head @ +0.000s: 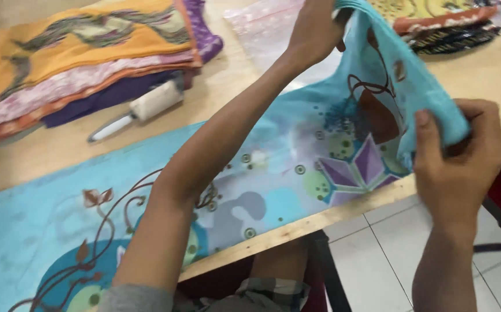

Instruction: The person uses a white lint roller to roll over a light blue patterned fabric laid out on a wooden table. They roll the fabric from one end to the other, then fold the fabric in half and continue rolling the surface to remove lint or debris.

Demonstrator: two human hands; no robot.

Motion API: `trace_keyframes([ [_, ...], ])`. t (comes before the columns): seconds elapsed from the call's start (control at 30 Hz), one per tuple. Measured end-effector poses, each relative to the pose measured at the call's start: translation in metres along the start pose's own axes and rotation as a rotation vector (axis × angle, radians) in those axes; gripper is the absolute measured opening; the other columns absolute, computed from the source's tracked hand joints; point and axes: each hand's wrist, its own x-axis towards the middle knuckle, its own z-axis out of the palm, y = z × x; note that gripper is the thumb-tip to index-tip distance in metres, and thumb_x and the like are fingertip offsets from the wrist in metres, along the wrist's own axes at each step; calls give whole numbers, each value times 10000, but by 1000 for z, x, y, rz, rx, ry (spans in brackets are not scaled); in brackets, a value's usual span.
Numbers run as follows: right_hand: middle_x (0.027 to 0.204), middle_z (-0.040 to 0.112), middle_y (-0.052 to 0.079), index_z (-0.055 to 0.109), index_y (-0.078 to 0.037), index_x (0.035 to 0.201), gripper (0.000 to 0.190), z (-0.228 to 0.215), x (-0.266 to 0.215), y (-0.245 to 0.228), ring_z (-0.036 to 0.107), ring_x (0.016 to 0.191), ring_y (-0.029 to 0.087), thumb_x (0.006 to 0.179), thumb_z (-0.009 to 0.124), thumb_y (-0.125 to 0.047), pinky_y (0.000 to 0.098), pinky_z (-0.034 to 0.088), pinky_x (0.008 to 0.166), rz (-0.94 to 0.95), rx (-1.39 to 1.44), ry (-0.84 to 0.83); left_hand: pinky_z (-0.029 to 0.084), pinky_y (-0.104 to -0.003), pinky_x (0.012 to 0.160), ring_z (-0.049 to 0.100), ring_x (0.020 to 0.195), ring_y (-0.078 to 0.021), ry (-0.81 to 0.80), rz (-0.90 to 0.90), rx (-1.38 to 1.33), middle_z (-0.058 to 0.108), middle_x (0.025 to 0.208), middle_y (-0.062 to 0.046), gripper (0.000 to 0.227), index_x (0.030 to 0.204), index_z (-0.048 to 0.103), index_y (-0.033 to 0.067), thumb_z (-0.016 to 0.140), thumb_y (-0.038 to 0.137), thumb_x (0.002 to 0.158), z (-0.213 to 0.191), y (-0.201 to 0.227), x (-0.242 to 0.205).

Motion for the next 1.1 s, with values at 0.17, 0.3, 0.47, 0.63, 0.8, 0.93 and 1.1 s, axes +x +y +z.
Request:
trace_keyframes([
  [0.17,930,551,97,576,11,1102,208,40,-19,-98,461,760,186,1103,757,-91,331,382,673,-183,134,-201,536,-251,424,811,621,-169,129,-156,-323,726,890,-67,537,1085,599,143,378,-197,733,-95,-11,-80],
  [0.3,1007,595,117,569,12,1141,224,81,-47,-161,602,896,196,1003,731,-60,308,517,816,-189,333,-330,513,-256,558,567,680,-106,249,-49,-285,586,824,-11,389,1007,603,163,398,-110,819,-173,-1,-142],
  [0.47,860,620,68,557,-75,1063,186,128,-82,-229,626,730,182,988,697,-172,324,526,684,-341,476,-585,477,-320,884,623,980,-167,367,-235,-310,680,1025,-61,124,932,629,171,557,272,926,-260,-19,-229],
  [0.63,835,610,91,599,-100,1080,164,188,-135,-273,603,709,289,939,683,-100,387,493,633,-383,666,-729,518,-342,800,623,946,-214,470,-438,-406,672,1091,-136,94,888,626,162,560,228,874,-340,-25,-290],
  [0.8,871,685,127,615,-143,1140,274,230,-183,-311,707,757,434,898,689,-37,442,573,673,-296,797,-817,517,-347,827,632,968,-228,495,-447,-418,668,1124,-155,90,913,605,147,568,226,889,-401,-29,-340],
  [0.93,919,672,129,588,-140,1183,333,250,-208,-340,714,762,419,894,683,-5,468,587,656,-321,851,-897,516,-353,857,642,993,-244,492,-462,-446,663,1160,-176,99,941,582,130,577,223,907,-442,-32,-379],
  [1.1,1030,666,155,551,-126,1241,394,272,-244,-370,700,886,463,886,680,-12,509,593,677,-409,837,-918,516,-359,888,653,1018,-260,478,-483,-485,659,1196,-197,119,970,559,113,586,220,925,-483,-32,-433],
])
